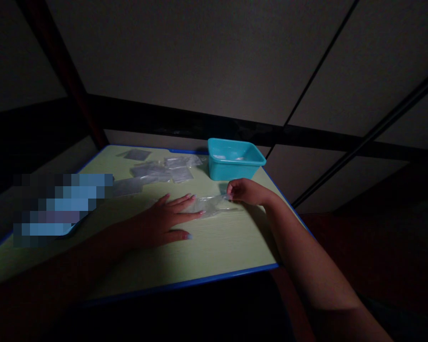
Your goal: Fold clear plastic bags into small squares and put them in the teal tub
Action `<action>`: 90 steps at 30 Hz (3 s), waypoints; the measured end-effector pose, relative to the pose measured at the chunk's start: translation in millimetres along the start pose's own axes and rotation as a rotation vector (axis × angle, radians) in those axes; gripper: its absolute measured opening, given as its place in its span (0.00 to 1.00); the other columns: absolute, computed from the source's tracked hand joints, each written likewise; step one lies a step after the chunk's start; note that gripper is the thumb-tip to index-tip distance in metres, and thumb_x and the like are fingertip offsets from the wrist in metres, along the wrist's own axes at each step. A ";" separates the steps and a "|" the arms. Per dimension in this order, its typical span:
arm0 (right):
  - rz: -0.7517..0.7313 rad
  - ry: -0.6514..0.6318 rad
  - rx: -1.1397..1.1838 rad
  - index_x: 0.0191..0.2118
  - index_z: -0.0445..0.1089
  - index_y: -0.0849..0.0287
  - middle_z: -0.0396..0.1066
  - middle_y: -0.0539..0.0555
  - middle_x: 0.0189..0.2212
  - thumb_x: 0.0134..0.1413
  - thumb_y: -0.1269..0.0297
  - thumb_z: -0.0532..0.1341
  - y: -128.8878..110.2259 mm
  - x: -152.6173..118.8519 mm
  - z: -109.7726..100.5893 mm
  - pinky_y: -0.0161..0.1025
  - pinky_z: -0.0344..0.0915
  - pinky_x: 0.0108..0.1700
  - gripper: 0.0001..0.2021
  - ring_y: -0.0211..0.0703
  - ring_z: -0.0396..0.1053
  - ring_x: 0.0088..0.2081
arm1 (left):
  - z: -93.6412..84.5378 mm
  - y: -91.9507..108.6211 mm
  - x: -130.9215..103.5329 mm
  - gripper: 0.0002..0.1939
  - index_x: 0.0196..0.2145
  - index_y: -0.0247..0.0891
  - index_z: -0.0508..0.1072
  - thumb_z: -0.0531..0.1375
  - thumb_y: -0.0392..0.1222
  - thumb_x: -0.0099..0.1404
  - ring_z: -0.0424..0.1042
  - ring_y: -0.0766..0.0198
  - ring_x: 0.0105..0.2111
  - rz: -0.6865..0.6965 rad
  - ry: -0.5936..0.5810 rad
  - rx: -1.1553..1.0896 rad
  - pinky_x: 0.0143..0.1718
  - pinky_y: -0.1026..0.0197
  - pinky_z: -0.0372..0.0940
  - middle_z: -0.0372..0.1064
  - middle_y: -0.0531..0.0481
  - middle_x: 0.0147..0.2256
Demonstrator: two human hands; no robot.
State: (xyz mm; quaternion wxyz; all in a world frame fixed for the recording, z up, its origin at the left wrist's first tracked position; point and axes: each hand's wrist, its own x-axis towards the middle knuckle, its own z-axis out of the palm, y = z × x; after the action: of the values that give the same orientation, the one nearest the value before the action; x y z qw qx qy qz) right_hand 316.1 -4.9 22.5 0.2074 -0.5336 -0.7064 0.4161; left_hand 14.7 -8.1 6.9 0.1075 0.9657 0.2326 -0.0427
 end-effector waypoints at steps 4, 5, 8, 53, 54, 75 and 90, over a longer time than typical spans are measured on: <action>0.041 0.001 0.058 0.29 0.63 0.60 0.71 0.49 0.22 0.50 0.73 0.59 -3.9 -3.2 -0.3 0.32 0.61 0.23 0.03 0.33 0.65 0.20 | 1.7 -1.8 -0.7 0.29 0.65 0.56 0.47 0.48 0.58 0.69 0.38 0.45 0.66 0.010 0.011 -0.007 0.58 0.30 0.41 0.32 0.44 0.68; 0.057 0.003 0.093 0.30 0.63 0.60 0.72 0.50 0.22 0.52 0.72 0.58 -5.5 -4.2 0.1 0.32 0.62 0.22 0.03 0.33 0.65 0.19 | 2.1 -2.1 -0.8 0.29 0.65 0.56 0.48 0.48 0.58 0.69 0.37 0.45 0.66 0.009 0.011 -0.010 0.58 0.30 0.41 0.32 0.44 0.68; 0.098 0.038 0.211 0.31 0.61 0.59 0.73 0.50 0.21 0.58 0.71 0.56 -12.0 -5.6 2.5 0.30 0.62 0.21 0.05 0.33 0.67 0.17 | 2.7 -3.0 -0.7 0.29 0.65 0.56 0.48 0.48 0.59 0.69 0.38 0.44 0.66 0.007 0.014 -0.021 0.58 0.30 0.41 0.32 0.44 0.68; 0.121 0.001 0.375 0.37 0.64 0.59 0.75 0.50 0.23 0.55 0.69 0.60 -12.2 -1.7 12.4 0.28 0.66 0.20 0.05 0.34 0.70 0.18 | -2.4 3.1 -1.8 0.28 0.65 0.55 0.49 0.48 0.56 0.70 0.38 0.45 0.66 -0.015 -0.003 -0.030 0.59 0.31 0.39 0.31 0.44 0.68; 0.133 0.012 0.388 0.37 0.64 0.59 0.75 0.51 0.23 0.56 0.69 0.59 -13.0 -1.9 12.7 0.28 0.66 0.20 0.03 0.34 0.69 0.18 | -2.7 3.4 -1.8 0.28 0.65 0.55 0.49 0.48 0.56 0.70 0.37 0.45 0.66 -0.016 -0.010 -0.025 0.59 0.31 0.40 0.31 0.43 0.68; -0.063 0.286 0.377 0.26 0.74 0.62 0.74 0.52 0.23 0.35 0.55 0.71 -2.8 7.8 12.2 0.36 0.68 0.33 0.15 0.36 0.69 0.26 | -3.0 6.8 -1.9 0.29 0.65 0.55 0.47 0.48 0.57 0.70 0.35 0.48 0.67 -0.045 -0.017 -0.016 0.59 0.33 0.40 0.30 0.42 0.67; 0.042 0.242 0.259 0.28 0.71 0.63 0.71 0.50 0.18 0.37 0.73 0.64 -4.7 6.4 14.6 0.30 0.61 0.22 0.06 0.35 0.68 0.20 | 6.1 8.3 -2.4 0.30 0.65 0.56 0.47 0.49 0.59 0.68 0.36 0.41 0.66 -0.066 0.036 0.029 0.57 0.29 0.38 0.31 0.40 0.67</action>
State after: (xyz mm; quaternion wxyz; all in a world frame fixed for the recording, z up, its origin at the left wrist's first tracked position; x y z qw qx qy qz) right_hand 300.4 -4.7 17.1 0.3493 -0.5634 -0.6054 0.4405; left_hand 16.1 -17.7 2.8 0.0878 0.9596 0.2654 -0.0324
